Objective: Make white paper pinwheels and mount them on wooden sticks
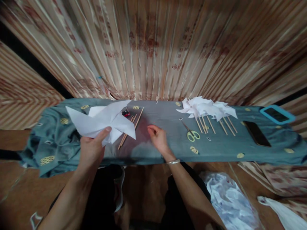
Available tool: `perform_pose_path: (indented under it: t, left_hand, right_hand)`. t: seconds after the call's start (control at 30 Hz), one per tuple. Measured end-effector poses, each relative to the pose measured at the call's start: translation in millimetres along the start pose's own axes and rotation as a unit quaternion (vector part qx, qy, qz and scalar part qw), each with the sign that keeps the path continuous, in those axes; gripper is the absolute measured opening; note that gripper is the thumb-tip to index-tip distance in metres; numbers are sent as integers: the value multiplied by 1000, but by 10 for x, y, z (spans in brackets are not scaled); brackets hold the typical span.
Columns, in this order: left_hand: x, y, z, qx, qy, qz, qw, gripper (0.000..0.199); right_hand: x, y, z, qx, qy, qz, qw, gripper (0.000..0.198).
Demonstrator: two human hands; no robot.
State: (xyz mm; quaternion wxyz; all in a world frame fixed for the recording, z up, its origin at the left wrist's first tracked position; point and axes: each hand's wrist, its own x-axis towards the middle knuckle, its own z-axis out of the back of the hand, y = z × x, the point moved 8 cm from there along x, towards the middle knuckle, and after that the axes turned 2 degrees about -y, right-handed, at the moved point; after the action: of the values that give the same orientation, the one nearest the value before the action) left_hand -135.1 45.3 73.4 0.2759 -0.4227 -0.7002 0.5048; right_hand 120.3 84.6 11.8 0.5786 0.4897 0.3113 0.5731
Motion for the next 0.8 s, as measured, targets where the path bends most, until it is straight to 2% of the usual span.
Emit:
perform_pose_path:
  t: [0.17,0.23,0.4,0.63,0.8]
  left_hand:
    - [145,-117,286,-9,-51,11,999,32]
    - [201,-178,368,-8,-65,-1,998,34]
    - [301,-241,522,-12,-97,5,995,30]
    - [343,-251,633,-10,-90,-23,996,24]
    - [329,-225,646,-12,-88,-18,996,26]
  right_hand:
    - [410,413,-581,-79,50,88,992,17]
    - [550,578,-849,-193,90,157,964,22]
    - [792,667,-1265,-316,143,196,917,24]
    - [850,607,-1537,-406,210,207,865,26]
    - [883,615,-1570,-415,219,199,860,24]
